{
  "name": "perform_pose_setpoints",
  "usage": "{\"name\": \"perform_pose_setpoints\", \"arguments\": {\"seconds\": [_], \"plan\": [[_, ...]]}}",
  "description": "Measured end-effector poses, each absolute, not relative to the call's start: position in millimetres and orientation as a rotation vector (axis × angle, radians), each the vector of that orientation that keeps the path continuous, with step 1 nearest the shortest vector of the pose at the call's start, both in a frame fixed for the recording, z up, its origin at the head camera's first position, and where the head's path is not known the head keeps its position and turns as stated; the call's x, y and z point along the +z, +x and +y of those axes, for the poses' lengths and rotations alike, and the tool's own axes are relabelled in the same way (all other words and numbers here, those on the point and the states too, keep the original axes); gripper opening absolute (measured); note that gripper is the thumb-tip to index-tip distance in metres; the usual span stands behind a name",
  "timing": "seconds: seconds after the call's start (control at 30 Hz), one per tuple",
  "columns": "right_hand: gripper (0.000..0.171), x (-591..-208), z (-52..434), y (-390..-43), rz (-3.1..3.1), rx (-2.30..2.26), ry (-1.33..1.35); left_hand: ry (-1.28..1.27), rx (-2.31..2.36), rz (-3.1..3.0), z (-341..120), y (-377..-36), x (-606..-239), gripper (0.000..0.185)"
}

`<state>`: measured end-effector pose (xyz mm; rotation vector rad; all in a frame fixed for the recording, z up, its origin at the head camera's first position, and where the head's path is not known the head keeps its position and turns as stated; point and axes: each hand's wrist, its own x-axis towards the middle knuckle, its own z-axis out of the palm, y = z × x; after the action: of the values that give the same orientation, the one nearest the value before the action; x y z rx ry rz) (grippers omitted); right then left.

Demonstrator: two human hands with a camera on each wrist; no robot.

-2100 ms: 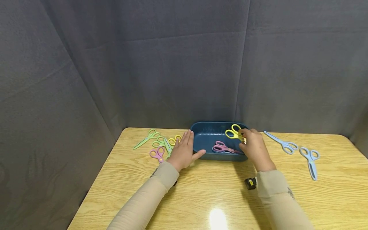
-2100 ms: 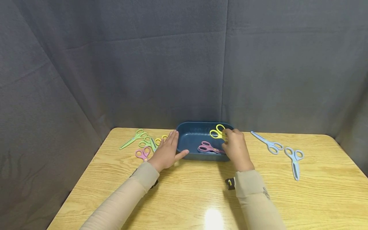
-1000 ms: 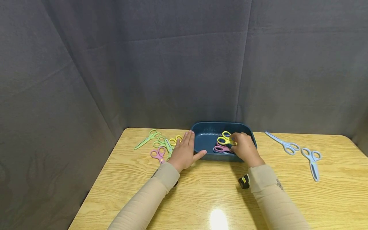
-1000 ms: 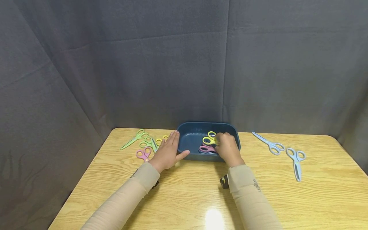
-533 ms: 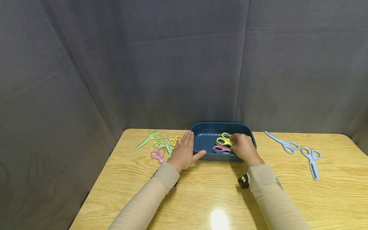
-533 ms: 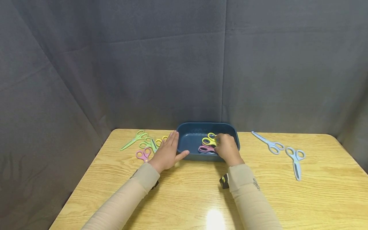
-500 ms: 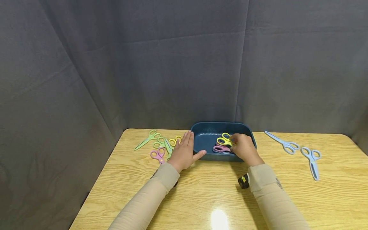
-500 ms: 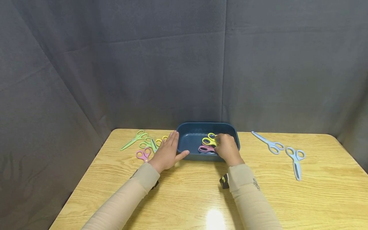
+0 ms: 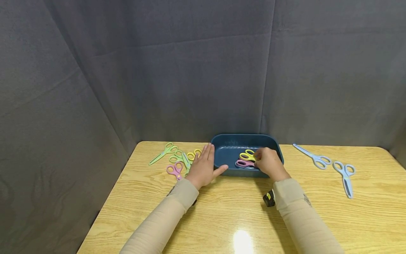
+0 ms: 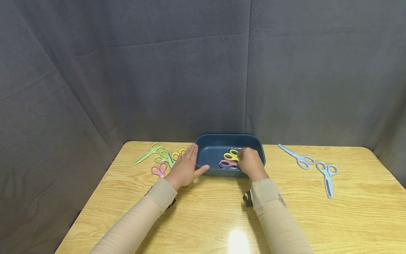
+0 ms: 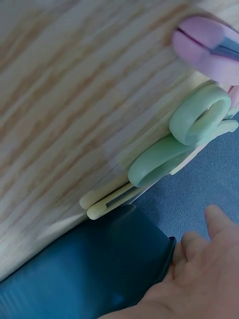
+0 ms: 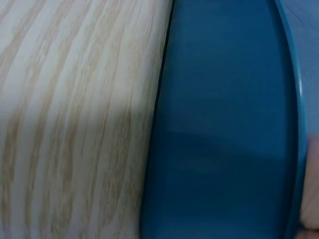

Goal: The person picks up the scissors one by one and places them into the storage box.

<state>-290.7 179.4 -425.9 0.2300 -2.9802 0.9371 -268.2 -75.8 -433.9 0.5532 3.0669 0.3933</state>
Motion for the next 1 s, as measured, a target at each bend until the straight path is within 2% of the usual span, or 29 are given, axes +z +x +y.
{"name": "perform_pose_setpoints", "arguments": {"seconds": [1.0], "plan": [[0.022,-425.3,175.2,-291.4,-3.042,0.896,0.195,0.528,0.395,3.053,-74.3,-271.4,-437.8,0.096]]}}
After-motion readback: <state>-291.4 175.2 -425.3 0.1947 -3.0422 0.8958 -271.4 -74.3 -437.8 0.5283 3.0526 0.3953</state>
